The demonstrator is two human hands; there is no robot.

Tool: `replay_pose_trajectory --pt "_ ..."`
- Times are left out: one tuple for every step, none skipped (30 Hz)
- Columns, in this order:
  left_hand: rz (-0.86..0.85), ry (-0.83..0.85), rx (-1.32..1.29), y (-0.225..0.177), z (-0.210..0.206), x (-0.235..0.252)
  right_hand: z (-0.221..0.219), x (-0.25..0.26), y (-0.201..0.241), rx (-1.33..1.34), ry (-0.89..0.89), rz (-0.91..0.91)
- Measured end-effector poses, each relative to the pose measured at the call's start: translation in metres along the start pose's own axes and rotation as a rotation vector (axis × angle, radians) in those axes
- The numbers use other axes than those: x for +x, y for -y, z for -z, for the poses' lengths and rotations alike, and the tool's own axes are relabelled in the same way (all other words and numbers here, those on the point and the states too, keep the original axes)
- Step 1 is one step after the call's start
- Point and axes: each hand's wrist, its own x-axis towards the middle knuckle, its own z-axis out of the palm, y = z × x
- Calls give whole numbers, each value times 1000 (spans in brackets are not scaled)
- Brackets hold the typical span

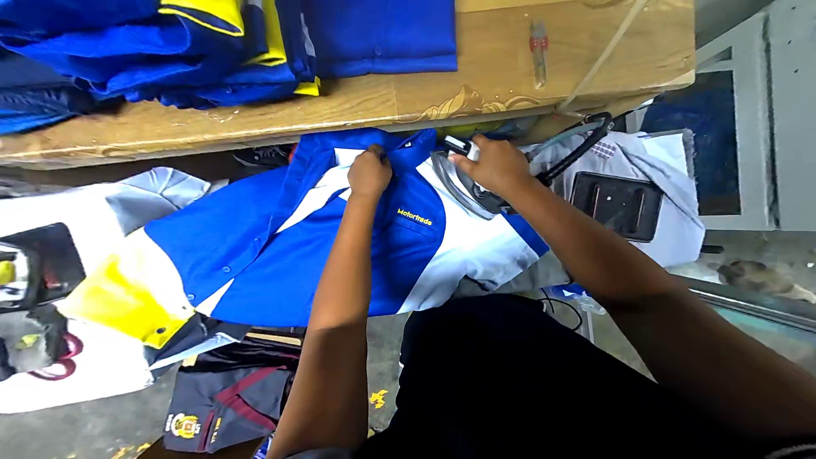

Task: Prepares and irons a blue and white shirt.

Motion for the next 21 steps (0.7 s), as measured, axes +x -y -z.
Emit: replay_pose_trajectory --pt "-23 20 -11 2 4 0 2 3 4 15 2 -5" --pt "-51 41 -31 5 8 1 3 4 4 25 6 -10" --pt "-83 51 -66 6 12 1 3 2 2 28 10 -14" --pt "-109 51 -98 3 15 -1 1 -2 -3 26 8 -16" --pt "-128 39 -112 -4 18 -5 -2 -7 -11 26 -2 -15" --pt "-143 19 -99 -13 20 -9 -5 -13 -19 26 -12 -12" --pt "-155 1 -63 -24 20 -11 -8 -19 -28 25 -20 -13" --pt "-166 -8 -11 -34 17 -10 -10 -24 -34 22 -19 -18" --pt "-176 -6 52 -43 10 -5 -11 -27 -37 13 -10 -33" --pt "-183 11 121 -49 2 2 -11 -29 -36 1 4 -55" --pt "-187 31 180 -54 -7 11 -11 -29 -33 0 6 -71" --pt "-191 47 212 -58 -15 20 -10 -26 -28 9 -1 -80" --pt "-191 61 220 -61 -20 27 -9 -22 -21 20 -13 -82" --pt "-189 63 211 -62 -25 32 -8 -17 -15 33 -25 -78" --pt "-184 46 192 -61 -28 34 -7 -12 -9 47 -36 -74" --pt "-174 15 179 -59 -32 34 -5 -8 -4 63 -41 -74" --pt "-163 -13 172 -55 -35 34 -3 -4 -2 80 -42 -79" --pt "-153 -32 161 -51 -38 33 -2 -3 -3 100 -40 -88" --pt "-148 -49 151 -48 -40 31 -2 -3 -6 124 -43 -101" --pt "-146 -67 140 -47 -41 31 -1 -4 -12 143 -53 -118" --pt "-149 -86 134 -46 -41 30 -1 -6 -21 155 -73 -135"
